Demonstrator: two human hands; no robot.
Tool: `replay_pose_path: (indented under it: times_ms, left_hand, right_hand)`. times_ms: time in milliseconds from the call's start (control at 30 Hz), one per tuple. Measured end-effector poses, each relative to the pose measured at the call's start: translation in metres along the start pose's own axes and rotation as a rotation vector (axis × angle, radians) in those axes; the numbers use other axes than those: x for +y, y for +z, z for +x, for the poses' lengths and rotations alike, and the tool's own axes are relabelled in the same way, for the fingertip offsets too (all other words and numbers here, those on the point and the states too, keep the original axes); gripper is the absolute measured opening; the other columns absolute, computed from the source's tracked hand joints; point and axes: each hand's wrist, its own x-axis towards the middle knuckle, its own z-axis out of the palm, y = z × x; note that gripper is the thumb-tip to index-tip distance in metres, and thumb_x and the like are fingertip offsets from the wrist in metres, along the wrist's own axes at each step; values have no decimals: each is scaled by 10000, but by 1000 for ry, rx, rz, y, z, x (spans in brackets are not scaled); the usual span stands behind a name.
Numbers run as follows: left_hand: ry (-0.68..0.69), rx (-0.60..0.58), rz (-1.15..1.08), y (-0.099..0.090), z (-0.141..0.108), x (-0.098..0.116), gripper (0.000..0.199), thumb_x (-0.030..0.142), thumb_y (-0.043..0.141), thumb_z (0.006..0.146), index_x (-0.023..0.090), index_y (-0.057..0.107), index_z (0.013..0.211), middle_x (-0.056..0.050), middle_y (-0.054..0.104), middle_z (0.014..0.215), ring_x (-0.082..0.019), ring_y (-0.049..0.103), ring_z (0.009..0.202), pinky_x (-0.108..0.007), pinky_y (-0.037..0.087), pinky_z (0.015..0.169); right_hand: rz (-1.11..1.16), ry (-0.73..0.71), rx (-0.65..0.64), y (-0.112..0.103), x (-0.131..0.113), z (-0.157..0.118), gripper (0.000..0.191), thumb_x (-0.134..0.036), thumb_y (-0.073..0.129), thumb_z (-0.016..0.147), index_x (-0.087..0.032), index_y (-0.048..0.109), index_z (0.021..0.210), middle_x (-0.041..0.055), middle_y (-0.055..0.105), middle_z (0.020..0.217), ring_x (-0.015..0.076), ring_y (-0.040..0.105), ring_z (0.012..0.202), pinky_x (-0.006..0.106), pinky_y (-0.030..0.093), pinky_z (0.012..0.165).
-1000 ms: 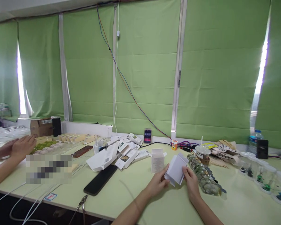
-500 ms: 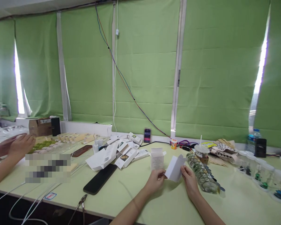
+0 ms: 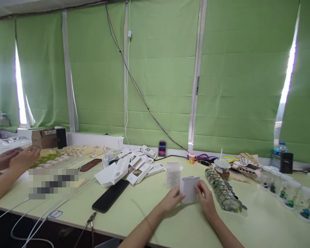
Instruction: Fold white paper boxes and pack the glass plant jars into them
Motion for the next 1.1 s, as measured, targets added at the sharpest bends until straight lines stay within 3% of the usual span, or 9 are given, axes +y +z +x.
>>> replay_pose_path:
  times_ms: [167,333,533,667,767,900,1033,1100]
  left_hand:
    - [31,-73,-45,1,-2,9,569,535,577,801,163,545,1231,-113,605,1166,-279,532,1063,-413,392,942]
    - [-5,-19,-92,1,0,3,572,525,610,782,140,567,1203,-115,626,1130,-273,552,1039,-382,419,904]
    - [-40,106,-18,-2,2,3,550,488,684,722,146,600,1145,-109,646,1101,-264,579,997,-344,456,848]
    - [-72,153,127,-3,2,1,434,478,628,773,146,643,1052,-84,685,901,-231,634,810,-319,468,733]
    - [-110,147,-48,-1,1,-2,532,468,614,790,164,521,1217,-52,678,775,-200,656,706,-303,466,685]
    - [-96,-20,-362,2,-2,3,743,414,736,689,197,413,1323,-78,688,884,-217,673,765,-309,470,711]
    - [-151,-58,-549,2,-3,10,696,403,718,720,190,438,1320,-131,665,1036,-246,675,857,-313,467,730]
    - [-188,-95,-572,1,-4,10,632,435,716,720,147,516,1246,-145,669,1009,-251,676,853,-315,474,727]
  right_hand:
    - [-32,-75,-44,3,-1,-2,255,-430,522,839,-194,588,772,38,567,866,161,516,672,254,423,581]
    - [-22,-40,-20,3,-3,-3,275,-462,542,819,-193,598,817,38,587,850,173,527,686,268,431,609]
    - [146,165,130,0,9,0,373,-568,558,771,-204,524,697,-37,486,595,143,446,554,239,349,501]
    - [179,209,220,0,16,2,416,-608,553,752,-218,470,634,-71,387,507,120,371,481,235,297,470]
    - [178,206,176,1,14,1,401,-601,547,763,-217,487,665,-66,413,515,125,388,494,240,307,488]
    - [191,213,130,1,13,0,393,-587,553,772,-210,506,673,-64,412,519,123,381,502,239,299,490]
    - [281,240,136,0,19,4,407,-584,613,730,-201,516,631,-68,392,510,105,343,486,227,264,463]
    - [408,293,90,0,21,5,391,-557,674,690,-194,542,631,-73,388,506,89,326,473,215,254,451]
